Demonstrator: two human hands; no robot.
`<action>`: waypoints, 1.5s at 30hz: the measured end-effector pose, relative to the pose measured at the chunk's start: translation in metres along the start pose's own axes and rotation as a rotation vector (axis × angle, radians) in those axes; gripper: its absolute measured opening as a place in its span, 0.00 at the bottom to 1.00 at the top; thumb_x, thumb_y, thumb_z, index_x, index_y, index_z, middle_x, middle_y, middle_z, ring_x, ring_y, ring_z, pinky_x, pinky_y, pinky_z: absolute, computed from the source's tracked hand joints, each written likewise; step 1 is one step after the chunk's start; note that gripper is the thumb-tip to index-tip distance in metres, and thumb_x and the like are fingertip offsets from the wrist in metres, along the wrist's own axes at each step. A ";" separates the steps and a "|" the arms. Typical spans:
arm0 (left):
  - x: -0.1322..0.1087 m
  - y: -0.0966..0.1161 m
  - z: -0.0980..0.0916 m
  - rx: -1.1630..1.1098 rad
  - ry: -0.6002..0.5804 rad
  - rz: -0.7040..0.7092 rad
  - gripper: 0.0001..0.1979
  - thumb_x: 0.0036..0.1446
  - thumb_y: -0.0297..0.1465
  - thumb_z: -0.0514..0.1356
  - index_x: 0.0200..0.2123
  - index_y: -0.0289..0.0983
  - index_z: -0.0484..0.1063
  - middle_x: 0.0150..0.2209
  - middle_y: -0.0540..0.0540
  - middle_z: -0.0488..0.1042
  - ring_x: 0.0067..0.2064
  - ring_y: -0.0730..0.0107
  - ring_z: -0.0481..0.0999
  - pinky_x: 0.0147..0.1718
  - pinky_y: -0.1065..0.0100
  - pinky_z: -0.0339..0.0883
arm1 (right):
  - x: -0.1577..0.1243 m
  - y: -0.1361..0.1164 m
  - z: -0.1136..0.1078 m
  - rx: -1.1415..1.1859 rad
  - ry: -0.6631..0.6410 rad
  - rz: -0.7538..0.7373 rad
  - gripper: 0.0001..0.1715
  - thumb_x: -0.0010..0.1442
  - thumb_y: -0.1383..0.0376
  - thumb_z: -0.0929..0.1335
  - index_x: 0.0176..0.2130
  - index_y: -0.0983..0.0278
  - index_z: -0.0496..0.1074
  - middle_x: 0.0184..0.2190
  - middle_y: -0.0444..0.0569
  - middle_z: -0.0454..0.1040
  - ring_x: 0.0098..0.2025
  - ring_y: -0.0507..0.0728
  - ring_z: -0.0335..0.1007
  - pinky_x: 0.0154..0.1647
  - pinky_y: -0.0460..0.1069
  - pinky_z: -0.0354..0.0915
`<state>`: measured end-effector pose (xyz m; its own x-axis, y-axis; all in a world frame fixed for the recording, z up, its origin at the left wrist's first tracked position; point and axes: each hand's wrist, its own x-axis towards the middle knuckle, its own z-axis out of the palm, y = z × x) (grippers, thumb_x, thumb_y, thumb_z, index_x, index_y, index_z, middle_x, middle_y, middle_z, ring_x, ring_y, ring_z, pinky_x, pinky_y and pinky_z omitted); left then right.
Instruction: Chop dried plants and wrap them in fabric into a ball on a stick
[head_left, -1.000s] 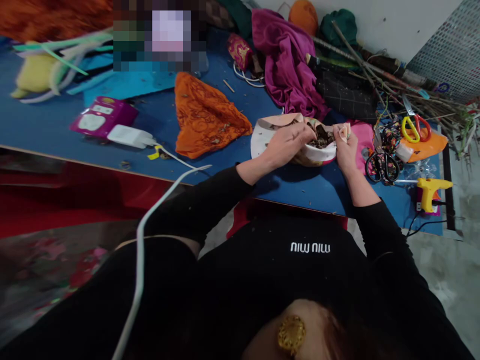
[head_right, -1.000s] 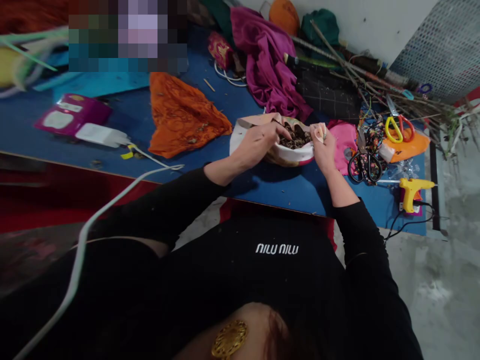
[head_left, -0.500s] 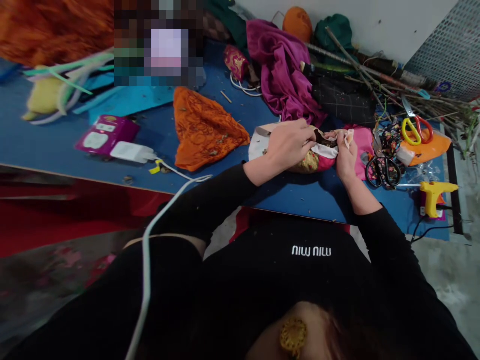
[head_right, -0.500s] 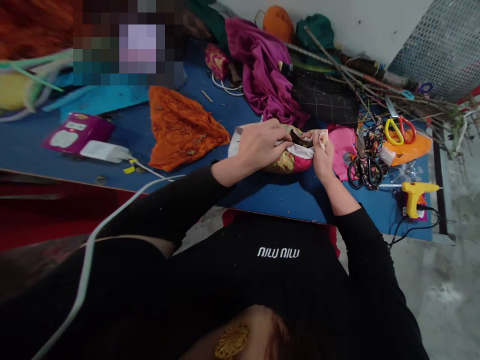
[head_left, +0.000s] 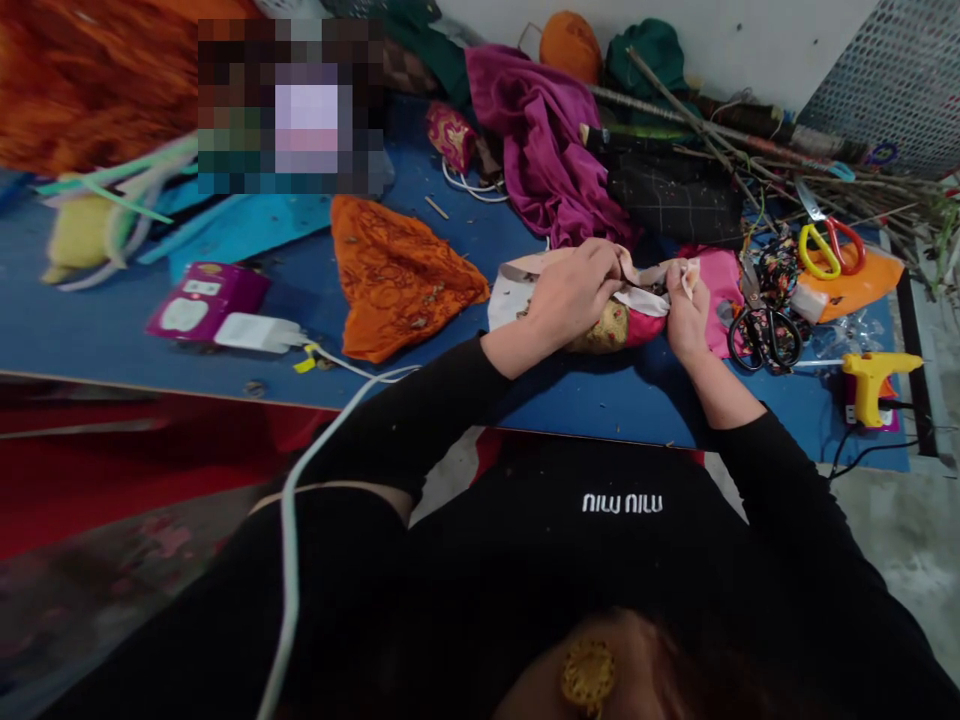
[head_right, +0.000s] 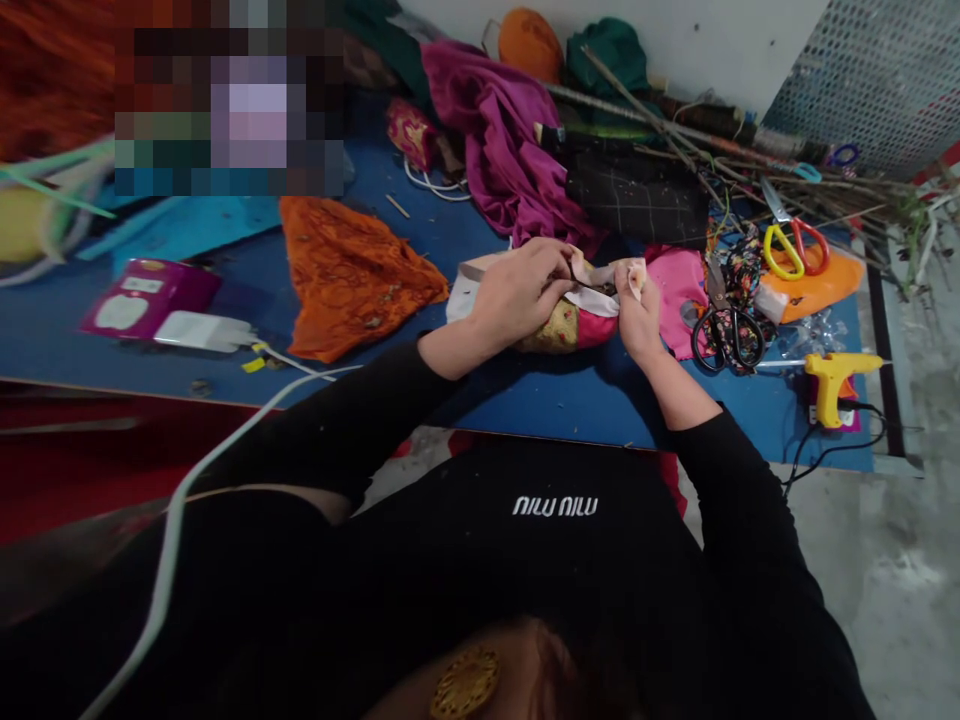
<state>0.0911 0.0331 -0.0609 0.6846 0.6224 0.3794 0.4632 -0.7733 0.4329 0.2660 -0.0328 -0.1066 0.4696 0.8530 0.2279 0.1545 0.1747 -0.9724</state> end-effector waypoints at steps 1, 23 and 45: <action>0.001 0.000 0.000 0.029 -0.010 0.026 0.09 0.69 0.31 0.55 0.45 0.37 0.74 0.53 0.38 0.78 0.48 0.56 0.79 0.46 0.58 0.70 | 0.000 0.000 0.000 -0.001 -0.018 0.001 0.37 0.58 0.27 0.63 0.35 0.55 0.70 0.34 0.47 0.76 0.42 0.60 0.75 0.51 0.58 0.76; 0.008 -0.003 -0.007 -0.122 -0.064 0.112 0.09 0.60 0.30 0.59 0.33 0.37 0.80 0.50 0.43 0.84 0.49 0.59 0.83 0.46 0.61 0.73 | 0.001 -0.003 0.000 0.089 -0.034 -0.062 0.35 0.62 0.31 0.64 0.34 0.57 0.73 0.32 0.45 0.75 0.37 0.58 0.76 0.44 0.58 0.75; 0.019 0.010 0.011 -0.498 0.165 -0.084 0.06 0.54 0.24 0.63 0.32 0.36 0.82 0.32 0.48 0.84 0.33 0.70 0.81 0.34 0.71 0.70 | 0.000 0.011 0.000 -0.080 -0.221 -0.125 0.51 0.47 0.49 0.81 0.63 0.58 0.65 0.57 0.53 0.73 0.59 0.62 0.71 0.65 0.61 0.68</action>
<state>0.1152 0.0359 -0.0585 0.5407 0.7212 0.4331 0.1612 -0.5941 0.7880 0.2674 -0.0311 -0.1173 0.2423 0.9156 0.3210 0.2716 0.2536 -0.9284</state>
